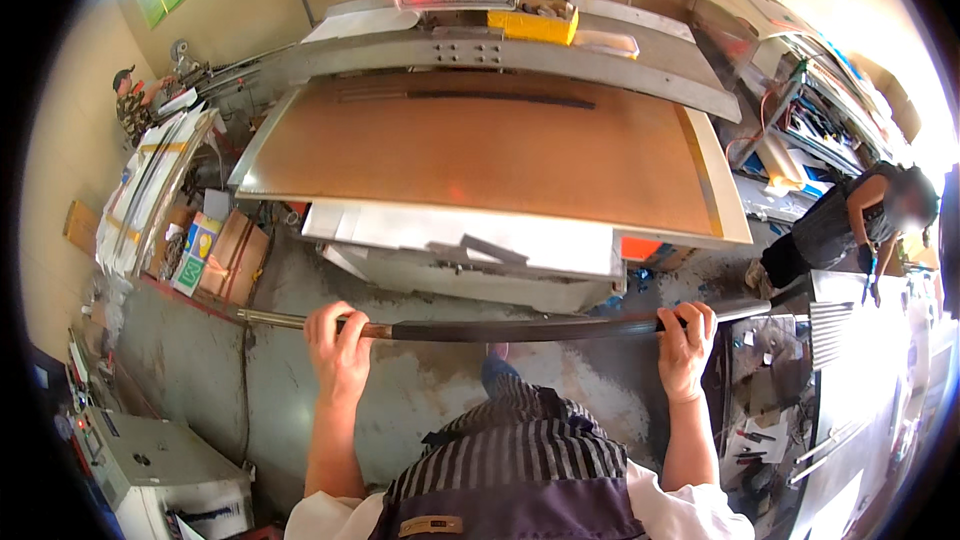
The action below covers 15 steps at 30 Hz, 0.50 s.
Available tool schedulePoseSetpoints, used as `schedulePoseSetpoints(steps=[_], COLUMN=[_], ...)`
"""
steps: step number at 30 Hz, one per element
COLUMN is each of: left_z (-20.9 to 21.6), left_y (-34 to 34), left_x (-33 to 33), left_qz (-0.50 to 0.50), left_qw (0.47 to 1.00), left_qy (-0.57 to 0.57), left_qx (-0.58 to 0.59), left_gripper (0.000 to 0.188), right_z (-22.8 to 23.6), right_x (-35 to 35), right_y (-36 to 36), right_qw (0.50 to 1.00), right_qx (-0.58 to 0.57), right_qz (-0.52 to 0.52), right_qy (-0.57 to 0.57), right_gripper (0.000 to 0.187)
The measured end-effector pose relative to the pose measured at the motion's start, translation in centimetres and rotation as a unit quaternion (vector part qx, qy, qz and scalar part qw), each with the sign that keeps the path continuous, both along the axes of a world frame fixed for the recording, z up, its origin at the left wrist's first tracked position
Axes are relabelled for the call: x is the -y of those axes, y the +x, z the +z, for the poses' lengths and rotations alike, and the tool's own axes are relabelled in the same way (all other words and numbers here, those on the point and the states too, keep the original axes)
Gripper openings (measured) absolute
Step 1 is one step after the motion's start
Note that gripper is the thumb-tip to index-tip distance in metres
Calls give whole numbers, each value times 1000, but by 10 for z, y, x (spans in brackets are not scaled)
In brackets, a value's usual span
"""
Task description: The person repeatedly picks up long, thin metal rods and feeds them into a machine with a control panel. After processing, the person removes the rods and places them onto a workbench where other workers are also handling similar materials.
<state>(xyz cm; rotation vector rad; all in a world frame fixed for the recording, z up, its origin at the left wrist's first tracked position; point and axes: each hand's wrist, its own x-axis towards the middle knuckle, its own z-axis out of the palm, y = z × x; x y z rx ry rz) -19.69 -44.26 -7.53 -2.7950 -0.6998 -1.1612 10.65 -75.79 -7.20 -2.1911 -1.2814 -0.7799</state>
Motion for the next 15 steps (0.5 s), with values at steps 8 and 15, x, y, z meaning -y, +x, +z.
schedulePoseSetpoints(steps=[8,15], left_z=[-3,-16], left_y=[58,76], left_x=[-140,-235], left_qz=[57,79], left_qw=[997,997], left_qy=[38,13], left_qx=[25,-10], left_gripper=[29,33], right_z=[-15,-18], right_x=[-148,-249], right_y=[70,115], right_qw=[997,987], right_qx=[-35,-94], right_qz=[72,132], right_qy=[19,0], right_gripper=[44,44])
